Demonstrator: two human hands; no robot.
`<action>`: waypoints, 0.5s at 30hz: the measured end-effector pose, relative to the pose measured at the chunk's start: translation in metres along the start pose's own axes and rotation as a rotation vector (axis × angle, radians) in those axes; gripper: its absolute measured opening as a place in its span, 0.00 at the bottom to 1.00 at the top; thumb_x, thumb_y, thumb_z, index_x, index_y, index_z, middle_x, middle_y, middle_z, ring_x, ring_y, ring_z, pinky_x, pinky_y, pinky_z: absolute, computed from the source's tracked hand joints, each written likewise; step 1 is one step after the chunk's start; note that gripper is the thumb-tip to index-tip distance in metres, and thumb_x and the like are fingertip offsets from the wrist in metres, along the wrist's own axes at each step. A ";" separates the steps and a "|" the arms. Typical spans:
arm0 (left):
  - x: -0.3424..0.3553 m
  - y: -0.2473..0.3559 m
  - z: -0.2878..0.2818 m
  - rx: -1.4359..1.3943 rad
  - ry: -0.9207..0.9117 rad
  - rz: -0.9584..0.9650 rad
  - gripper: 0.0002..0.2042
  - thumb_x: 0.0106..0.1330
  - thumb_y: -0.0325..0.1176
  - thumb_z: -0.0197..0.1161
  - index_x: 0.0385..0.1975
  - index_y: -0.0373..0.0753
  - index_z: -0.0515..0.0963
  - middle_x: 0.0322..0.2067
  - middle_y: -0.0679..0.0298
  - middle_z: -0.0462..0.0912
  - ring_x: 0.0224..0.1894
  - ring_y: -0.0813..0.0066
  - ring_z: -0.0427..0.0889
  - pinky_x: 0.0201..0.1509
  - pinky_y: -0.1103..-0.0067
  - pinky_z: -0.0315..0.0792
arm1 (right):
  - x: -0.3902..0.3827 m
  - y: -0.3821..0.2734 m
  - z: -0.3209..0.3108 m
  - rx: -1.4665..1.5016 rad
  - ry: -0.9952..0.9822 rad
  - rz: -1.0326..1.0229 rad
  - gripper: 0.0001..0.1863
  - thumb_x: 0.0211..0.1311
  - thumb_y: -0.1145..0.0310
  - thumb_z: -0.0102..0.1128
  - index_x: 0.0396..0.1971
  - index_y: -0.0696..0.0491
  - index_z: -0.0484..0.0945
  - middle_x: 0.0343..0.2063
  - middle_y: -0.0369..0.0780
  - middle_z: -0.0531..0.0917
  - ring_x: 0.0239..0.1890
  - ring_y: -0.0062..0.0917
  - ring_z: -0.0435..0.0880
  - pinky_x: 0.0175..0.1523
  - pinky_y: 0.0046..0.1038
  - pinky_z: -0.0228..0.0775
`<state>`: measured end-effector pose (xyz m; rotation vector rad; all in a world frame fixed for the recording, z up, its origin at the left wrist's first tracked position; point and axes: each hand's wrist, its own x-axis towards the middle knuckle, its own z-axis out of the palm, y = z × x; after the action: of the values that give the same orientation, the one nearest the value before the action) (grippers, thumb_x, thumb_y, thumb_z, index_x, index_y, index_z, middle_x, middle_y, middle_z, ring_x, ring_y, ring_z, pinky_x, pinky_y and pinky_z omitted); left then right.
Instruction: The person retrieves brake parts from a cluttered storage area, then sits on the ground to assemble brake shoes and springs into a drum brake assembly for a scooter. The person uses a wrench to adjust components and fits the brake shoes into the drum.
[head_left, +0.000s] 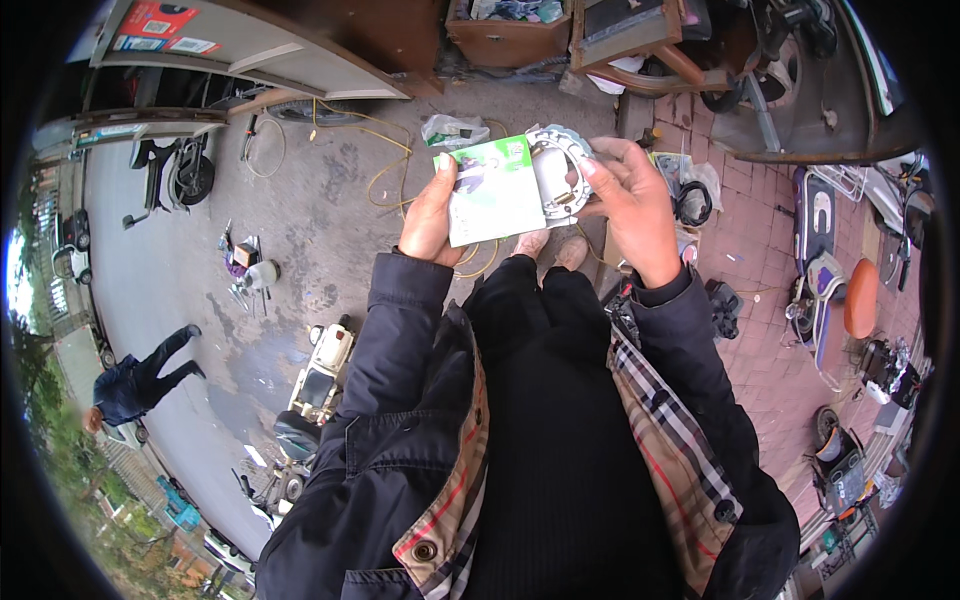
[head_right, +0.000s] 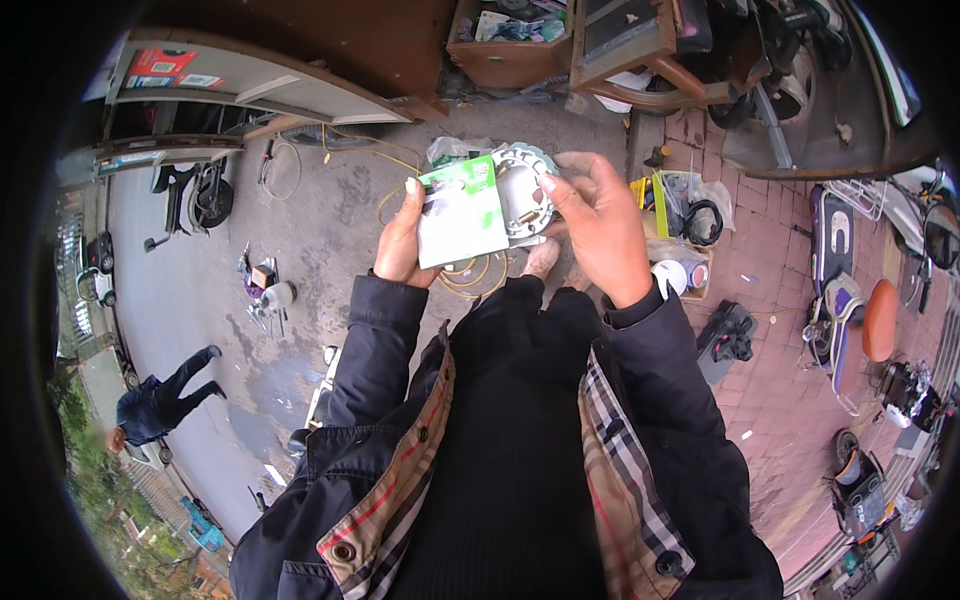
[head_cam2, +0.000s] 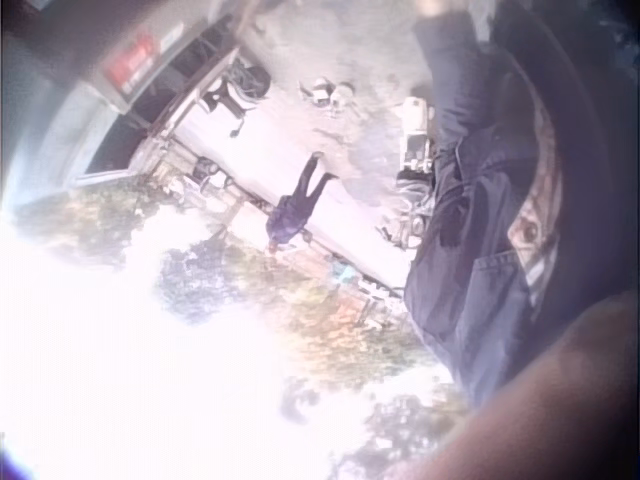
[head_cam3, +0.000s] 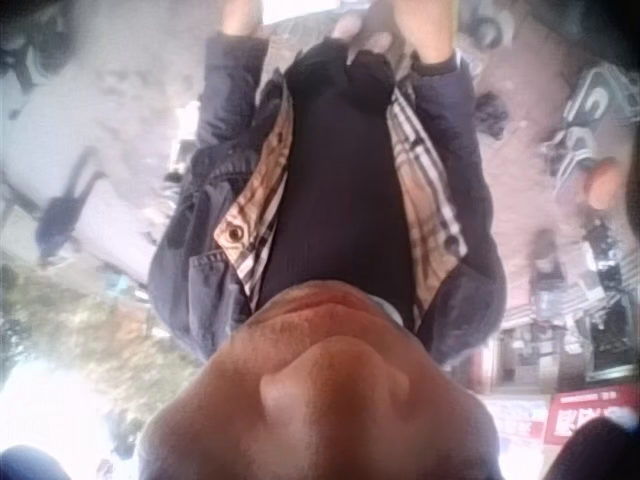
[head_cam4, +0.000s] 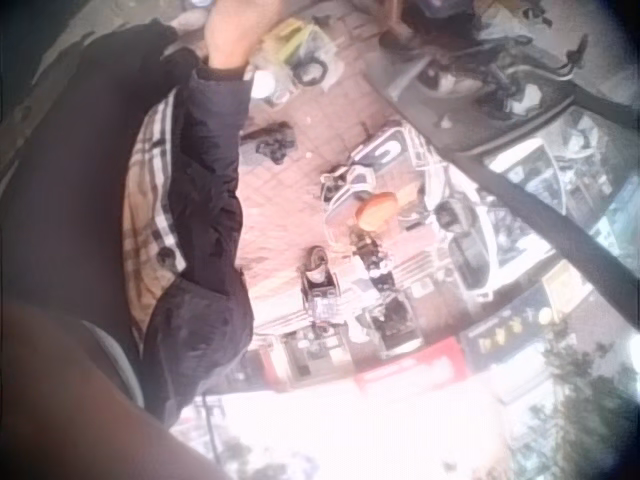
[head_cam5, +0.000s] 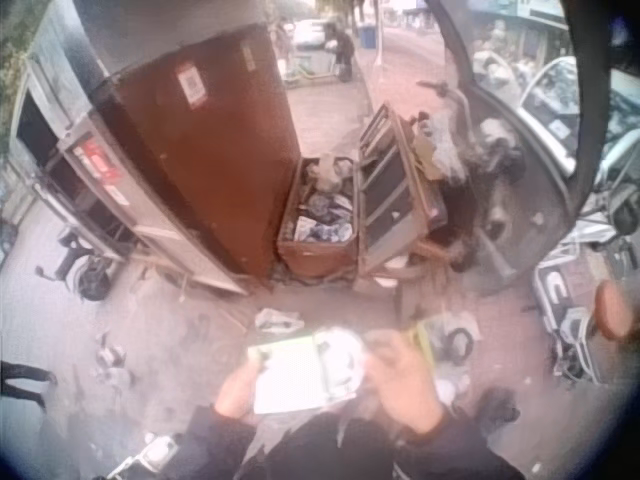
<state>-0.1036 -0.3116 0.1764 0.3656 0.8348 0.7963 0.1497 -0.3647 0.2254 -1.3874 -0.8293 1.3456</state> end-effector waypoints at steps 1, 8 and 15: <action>0.002 -0.004 0.004 0.018 0.027 -0.005 0.32 0.82 0.57 0.53 0.68 0.32 0.69 0.61 0.51 0.82 0.59 0.60 0.86 0.63 0.64 0.82 | -0.003 0.002 -0.004 0.006 -0.010 -0.010 0.24 0.77 0.66 0.64 0.63 0.64 0.70 0.47 0.49 0.87 0.46 0.25 0.89 0.43 0.26 0.85; 0.005 -0.013 0.025 0.074 0.078 -0.018 0.32 0.82 0.58 0.52 0.65 0.31 0.72 0.59 0.51 0.83 0.58 0.59 0.86 0.64 0.65 0.81 | -0.026 0.004 -0.040 -0.088 -0.170 0.095 0.20 0.78 0.68 0.62 0.58 0.63 0.66 0.44 0.50 0.87 0.41 0.24 0.89 0.44 0.26 0.83; 0.006 -0.027 0.051 0.180 0.030 -0.070 0.34 0.81 0.61 0.51 0.61 0.30 0.75 0.55 0.50 0.85 0.56 0.60 0.87 0.62 0.66 0.82 | -0.040 0.013 -0.040 -0.016 -0.244 0.069 0.23 0.76 0.72 0.63 0.63 0.61 0.65 0.41 0.47 0.86 0.39 0.25 0.88 0.44 0.26 0.81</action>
<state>-0.0485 -0.3241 0.1898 0.4828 0.9455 0.6650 0.1808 -0.4137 0.2206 -1.2901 -0.9609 1.5865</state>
